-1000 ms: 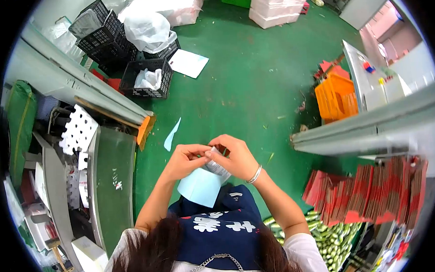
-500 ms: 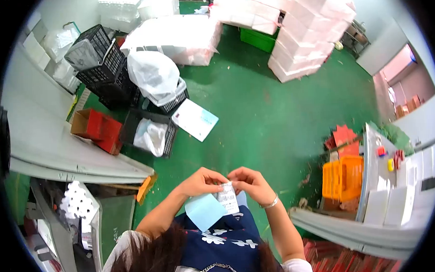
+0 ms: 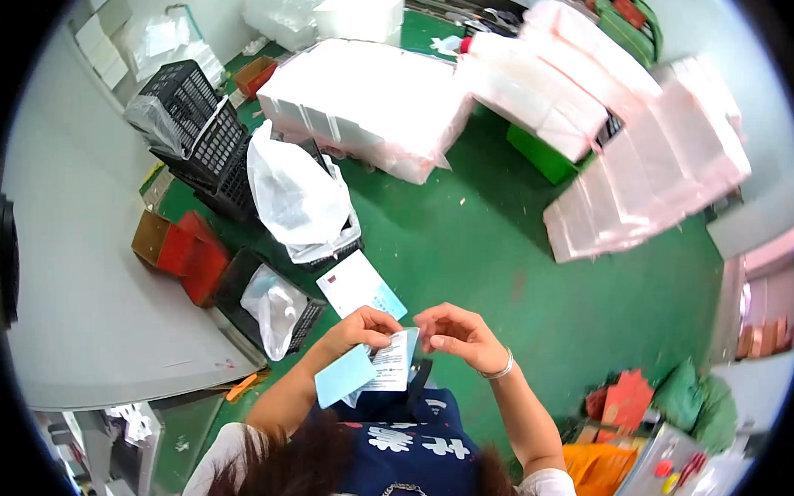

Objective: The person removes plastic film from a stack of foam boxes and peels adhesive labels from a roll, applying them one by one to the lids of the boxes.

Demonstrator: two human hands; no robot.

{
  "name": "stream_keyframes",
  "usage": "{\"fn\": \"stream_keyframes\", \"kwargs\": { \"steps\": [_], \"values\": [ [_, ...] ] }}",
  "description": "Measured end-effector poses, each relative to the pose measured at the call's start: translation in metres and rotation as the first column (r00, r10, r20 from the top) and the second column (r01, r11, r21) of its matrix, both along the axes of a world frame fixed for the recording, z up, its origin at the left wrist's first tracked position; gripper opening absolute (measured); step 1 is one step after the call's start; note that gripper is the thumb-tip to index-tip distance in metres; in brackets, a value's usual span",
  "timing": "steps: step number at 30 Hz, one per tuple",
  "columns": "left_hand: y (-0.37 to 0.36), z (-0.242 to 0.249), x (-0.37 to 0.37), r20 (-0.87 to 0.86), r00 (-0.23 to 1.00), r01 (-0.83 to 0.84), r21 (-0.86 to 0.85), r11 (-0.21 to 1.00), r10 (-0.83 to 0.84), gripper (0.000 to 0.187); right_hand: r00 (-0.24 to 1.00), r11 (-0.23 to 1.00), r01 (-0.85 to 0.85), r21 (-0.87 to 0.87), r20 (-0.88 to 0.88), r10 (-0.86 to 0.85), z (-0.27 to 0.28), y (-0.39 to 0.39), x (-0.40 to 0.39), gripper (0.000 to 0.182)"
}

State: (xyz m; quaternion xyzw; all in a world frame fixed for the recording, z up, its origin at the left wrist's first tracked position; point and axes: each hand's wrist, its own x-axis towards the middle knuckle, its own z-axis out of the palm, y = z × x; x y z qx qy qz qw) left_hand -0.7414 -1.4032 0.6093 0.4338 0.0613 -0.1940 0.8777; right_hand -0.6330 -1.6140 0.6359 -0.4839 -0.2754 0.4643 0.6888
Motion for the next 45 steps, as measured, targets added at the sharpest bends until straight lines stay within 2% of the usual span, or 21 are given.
{"fn": "stream_keyframes", "kwargs": {
  "steps": [2,4,5,7,10,11,16,20,22,24,26,28,30,31,34,36,37,38,40,42,45],
  "values": [
    [0.028,-0.009,0.050,-0.005,0.999,-0.051,-0.027,0.998,0.051,0.030,0.998,0.998,-0.063,-0.003,-0.028,0.063,0.000,0.036,0.063,0.030],
    [0.059,-0.031,0.104,-0.038,0.993,-0.113,-0.124,0.986,0.109,0.031,0.988,0.997,-0.035,-0.075,0.147,0.046,-0.004,0.077,0.123,0.027],
    [0.080,-0.045,0.132,0.000,0.998,-0.066,-0.194,0.979,0.067,0.030,0.988,0.997,-0.039,-0.073,0.147,0.049,-0.008,0.098,0.155,0.027],
    [0.116,-0.078,0.191,0.038,0.997,-0.059,-0.213,0.975,0.069,0.030,0.899,0.988,-0.081,-0.132,0.418,0.130,-0.016,0.138,0.217,0.023],
    [0.171,-0.092,0.278,0.095,0.986,-0.098,-0.313,0.945,0.134,0.030,0.815,0.987,-0.087,-0.132,0.560,0.147,-0.024,0.207,0.304,0.020],
    [0.186,-0.082,0.295,0.073,0.988,-0.099,-0.353,0.930,0.133,0.031,0.889,0.984,-0.099,-0.149,0.431,0.154,-0.015,0.230,0.323,0.024],
    [0.278,-0.049,0.362,0.102,0.968,-0.201,-0.221,0.954,0.227,0.031,0.884,0.975,-0.196,-0.103,0.411,0.222,0.016,0.350,0.412,0.032],
    [0.330,-0.061,0.395,-0.016,0.925,-0.369,-0.281,0.886,0.380,0.031,0.816,0.900,-0.420,-0.120,0.383,0.432,0.000,0.426,0.481,0.037],
    [0.354,-0.075,0.413,-0.064,0.877,-0.478,-0.213,0.852,0.476,0.031,0.729,0.859,-0.494,-0.131,0.476,0.492,-0.007,0.466,0.513,0.038],
    [0.375,-0.079,0.443,-0.177,0.799,-0.599,-0.164,0.783,0.575,0.033,0.734,0.846,-0.513,-0.145,0.437,0.520,-0.011,0.505,0.548,0.036],
    [0.403,-0.081,0.479,-0.183,0.782,-0.623,-0.212,0.753,0.595,0.032,0.587,0.722,-0.678,-0.138,0.490,0.645,-0.025,0.542,0.591,0.032],
    [0.435,-0.075,0.521,-0.200,0.718,-0.696,-0.190,0.693,0.666,0.027,0.660,0.741,-0.660,-0.125,0.374,0.651,-0.041,0.573,0.631,0.023],
    [0.455,-0.077,0.549,-0.224,0.662,-0.746,-0.287,0.601,0.715,0.023,0.692,0.738,-0.663,-0.127,0.270,0.669,-0.044,0.601,0.664,0.018],
    [0.469,-0.080,0.559,-0.220,0.681,-0.732,-0.217,0.646,0.698,0.031,0.731,0.751,-0.652,-0.104,0.177,0.659,-0.040,0.615,0.676,0.015],
    [0.511,-0.067,0.593,-0.209,0.712,-0.700,-0.295,0.651,0.670,0.029,0.746,0.782,-0.618,-0.081,0.250,0.617,-0.041,0.659,0.708,0.013],
    [0.537,-0.076,0.612,-0.217,0.696,-0.717,-0.268,0.644,0.685,0.029,0.737,0.786,-0.616,-0.049,0.314,0.598,-0.047,0.689,0.731,0.014],
    [0.550,-0.084,0.620,-0.259,0.664,-0.747,-0.193,0.636,0.701,0.029,0.728,0.822,-0.568,-0.036,0.444,0.522,-0.047,0.702,0.741,0.014],
    [0.563,-0.093,0.627,-0.305,0.633,-0.767,-0.120,0.630,0.712,0.029,0.705,0.859,-0.512,-0.022,0.560,0.435,-0.048,0.713,0.750,0.015],
    [0.594,-0.121,0.638,-0.341,0.654,-0.736,-0.082,0.672,0.675,0.030,0.723,0.883,-0.467,-0.057,0.550,0.418,-0.055,0.733,0.770,0.014],
    [0.629,-0.157,0.648,-0.445,0.655,-0.691,-0.027,0.722,0.611,0.029,0.658,0.892,-0.447,-0.064,0.653,0.376,-0.071,0.760,0.793,0.014],
    [0.698,-0.214,0.655,-0.463,0.647,-0.689,-0.013,0.725,0.606,0.029,0.674,0.904,-0.385,-0.185,0.613,0.412,-0.120,0.807,0.832,0.012]
  ]
}}
